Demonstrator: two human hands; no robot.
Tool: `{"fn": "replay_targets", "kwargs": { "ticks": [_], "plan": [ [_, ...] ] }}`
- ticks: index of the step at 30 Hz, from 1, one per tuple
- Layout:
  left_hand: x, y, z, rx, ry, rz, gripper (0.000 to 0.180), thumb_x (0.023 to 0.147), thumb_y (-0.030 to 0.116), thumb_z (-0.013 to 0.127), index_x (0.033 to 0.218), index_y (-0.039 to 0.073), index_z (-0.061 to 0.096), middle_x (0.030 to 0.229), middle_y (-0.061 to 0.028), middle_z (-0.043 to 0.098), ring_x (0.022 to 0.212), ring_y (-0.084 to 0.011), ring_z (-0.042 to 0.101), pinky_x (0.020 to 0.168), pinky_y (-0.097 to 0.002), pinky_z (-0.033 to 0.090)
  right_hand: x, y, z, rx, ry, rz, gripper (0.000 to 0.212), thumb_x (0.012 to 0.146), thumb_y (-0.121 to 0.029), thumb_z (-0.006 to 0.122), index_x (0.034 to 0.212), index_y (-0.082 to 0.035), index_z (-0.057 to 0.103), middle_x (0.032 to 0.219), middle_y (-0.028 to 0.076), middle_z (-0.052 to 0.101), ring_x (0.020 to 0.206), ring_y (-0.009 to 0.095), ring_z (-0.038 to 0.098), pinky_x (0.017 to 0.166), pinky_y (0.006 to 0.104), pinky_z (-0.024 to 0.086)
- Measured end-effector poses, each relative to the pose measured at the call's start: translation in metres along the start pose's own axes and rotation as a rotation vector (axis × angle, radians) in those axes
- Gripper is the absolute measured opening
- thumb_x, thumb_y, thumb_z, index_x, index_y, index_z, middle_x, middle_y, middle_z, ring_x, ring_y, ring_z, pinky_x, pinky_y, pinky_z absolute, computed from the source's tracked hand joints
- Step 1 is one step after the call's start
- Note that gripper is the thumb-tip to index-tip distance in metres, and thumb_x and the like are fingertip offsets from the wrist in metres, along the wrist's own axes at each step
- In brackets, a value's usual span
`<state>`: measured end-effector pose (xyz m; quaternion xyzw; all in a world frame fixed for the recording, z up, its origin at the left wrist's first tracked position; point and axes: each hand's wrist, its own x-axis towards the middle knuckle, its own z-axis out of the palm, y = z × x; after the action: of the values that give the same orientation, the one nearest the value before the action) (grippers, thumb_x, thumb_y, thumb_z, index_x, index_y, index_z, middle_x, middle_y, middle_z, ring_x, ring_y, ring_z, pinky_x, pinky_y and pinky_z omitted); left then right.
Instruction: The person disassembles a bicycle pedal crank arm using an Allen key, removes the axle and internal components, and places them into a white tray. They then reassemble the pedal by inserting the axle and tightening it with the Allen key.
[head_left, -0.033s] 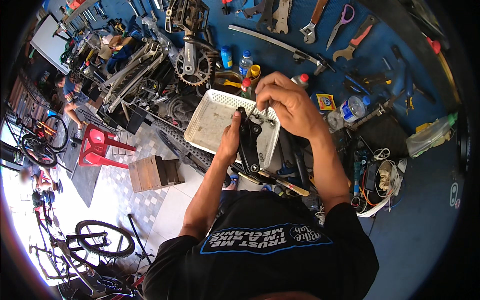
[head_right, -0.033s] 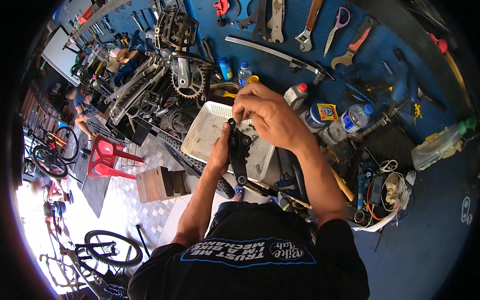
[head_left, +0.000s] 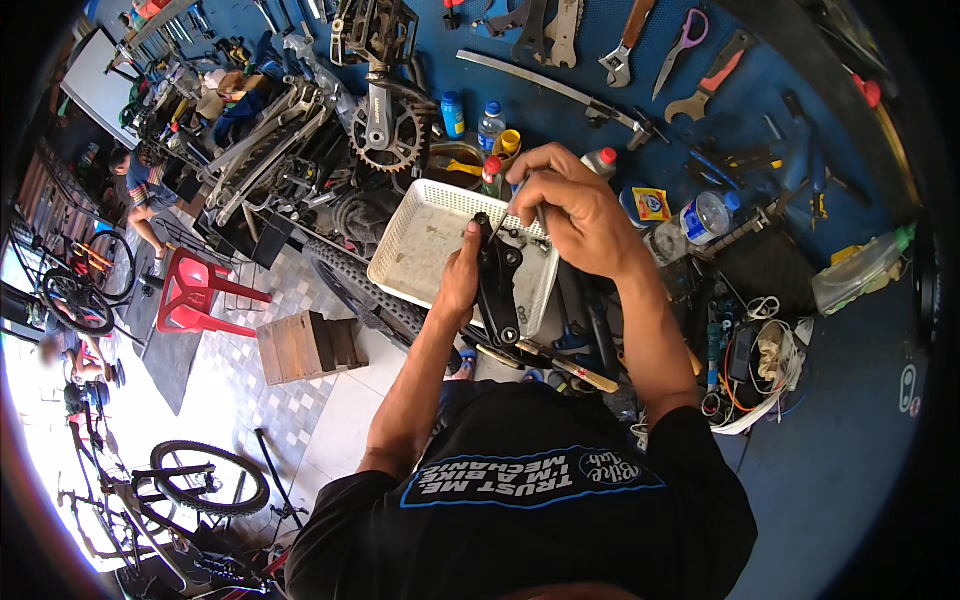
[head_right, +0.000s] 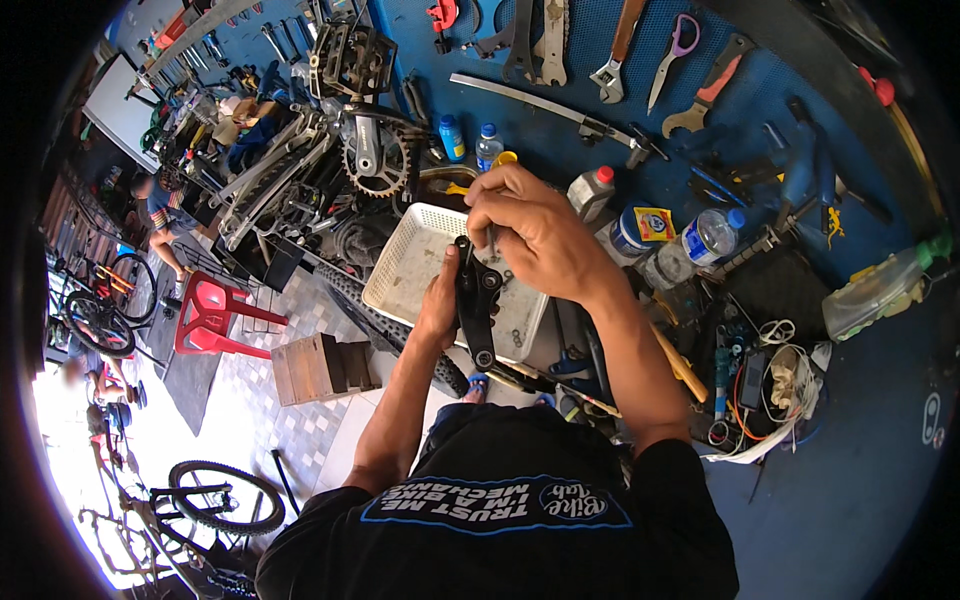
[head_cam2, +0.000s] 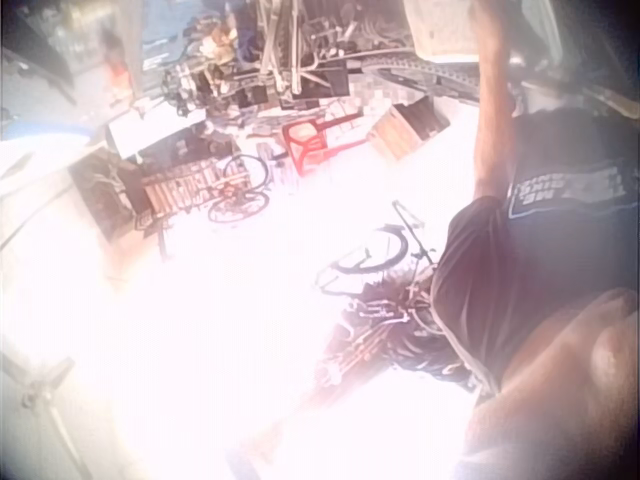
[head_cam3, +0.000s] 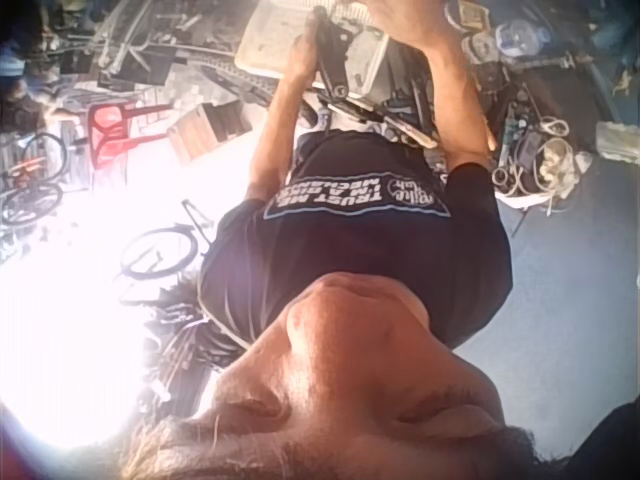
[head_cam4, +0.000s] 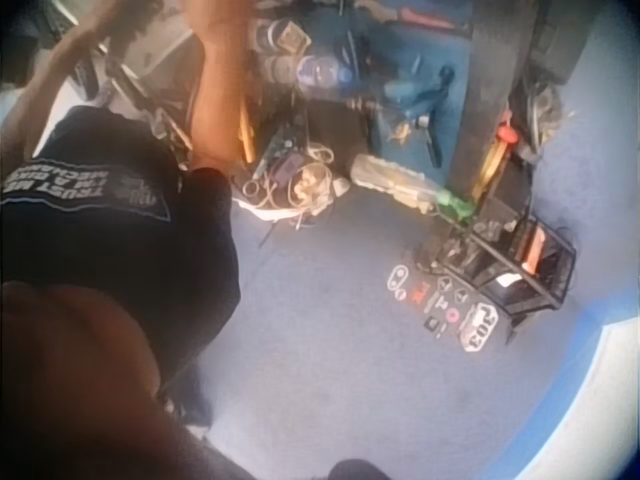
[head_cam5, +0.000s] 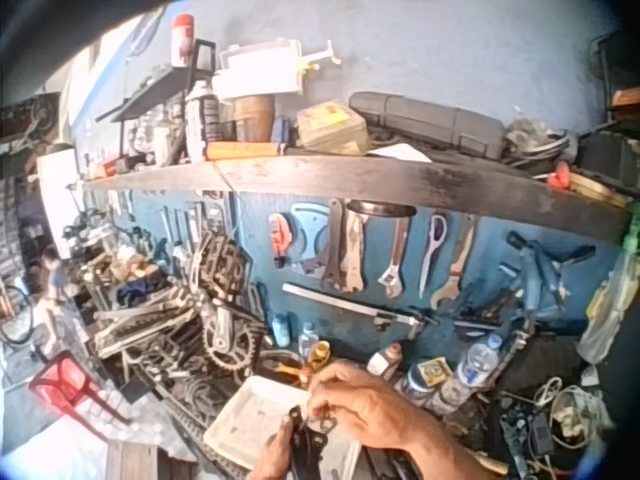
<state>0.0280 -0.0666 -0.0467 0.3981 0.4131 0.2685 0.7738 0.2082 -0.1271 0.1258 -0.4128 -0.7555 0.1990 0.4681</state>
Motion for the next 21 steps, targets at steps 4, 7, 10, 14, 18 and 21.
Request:
{"fn": "replay_targets", "kwargs": {
  "ticks": [4, 7, 10, 14, 18, 21],
  "plan": [
    [-0.011, 0.017, 0.010, -0.076, -0.044, 0.004, 0.072, 0.105, 0.068, 0.041, 0.116, 0.001, 0.064, 0.090, -0.0108, 0.069, 0.071, -0.0212, 0.071, 0.061, -0.0362, 0.062, -0.006, 0.022, 0.030, 0.458, 0.215, -0.093, 0.010, 0.102, 0.001, 0.052, 0.108, 0.000, 0.060, 0.125, 0.020, 0.062, 0.107, 0.029, 0.072, 0.093, 0.0361, 0.059],
    [0.004, 0.003, 0.004, -0.032, -0.039, 0.037, 0.072, 0.104, 0.068, 0.041, 0.114, 0.001, 0.065, 0.090, -0.0111, 0.069, 0.071, -0.0217, 0.071, 0.061, -0.0367, 0.062, -0.002, 0.028, 0.044, 0.959, 0.354, 0.042, 0.030, 0.113, -0.027, 0.045, 0.123, -0.001, 0.055, 0.118, 0.025, 0.067, 0.080, 0.022, 0.075, 0.073, 0.0312, 0.061],
    [0.002, -0.003, 0.003, 0.019, -0.068, -0.002, 0.073, 0.104, 0.069, 0.040, 0.111, 0.000, 0.065, 0.089, -0.0114, 0.069, 0.071, -0.0223, 0.071, 0.061, -0.0370, 0.062, -0.005, 0.032, 0.027, 1.341, 0.101, 0.218, 0.032, 0.114, -0.031, 0.043, 0.126, -0.003, 0.054, 0.094, 0.021, 0.072, 0.060, 0.014, 0.066, 0.051, 0.0244, 0.051],
    [-0.004, -0.001, 0.000, -0.005, -0.027, -0.058, 0.090, 0.100, 0.073, 0.046, 0.126, -0.011, 0.065, 0.110, -0.0165, 0.071, 0.097, -0.0195, 0.067, 0.084, -0.0322, 0.055, 0.001, 0.022, 0.018, 0.841, 0.248, 0.534, 0.041, 0.112, -0.035, 0.049, 0.141, -0.006, 0.051, 0.073, 0.011, 0.064, 0.047, 0.008, 0.052, 0.042, 0.0218, 0.037],
    [0.007, -0.006, -0.004, 0.019, 0.007, -0.009, 0.074, 0.104, 0.069, 0.040, 0.108, 0.000, 0.065, 0.087, -0.0112, 0.069, 0.069, -0.0224, 0.070, 0.061, -0.0373, 0.062, 0.005, -0.002, 0.014, 0.365, 0.149, 0.383, 0.023, 0.109, -0.021, 0.056, 0.115, 0.000, 0.063, 0.080, 0.007, 0.063, 0.058, 0.011, 0.060, 0.054, 0.0238, 0.050],
    [0.004, 0.000, 0.000, 0.003, -0.040, -0.017, 0.073, 0.104, 0.069, 0.041, 0.108, 0.000, 0.065, 0.087, -0.0109, 0.069, 0.069, -0.0224, 0.070, 0.061, -0.0374, 0.063, 0.003, 0.005, 0.006, 0.067, 0.056, 0.088, 0.012, 0.105, -0.006, 0.055, 0.102, -0.001, 0.066, 0.103, 0.011, 0.064, 0.077, 0.013, 0.066, 0.072, 0.0295, 0.056]
  ]
}}
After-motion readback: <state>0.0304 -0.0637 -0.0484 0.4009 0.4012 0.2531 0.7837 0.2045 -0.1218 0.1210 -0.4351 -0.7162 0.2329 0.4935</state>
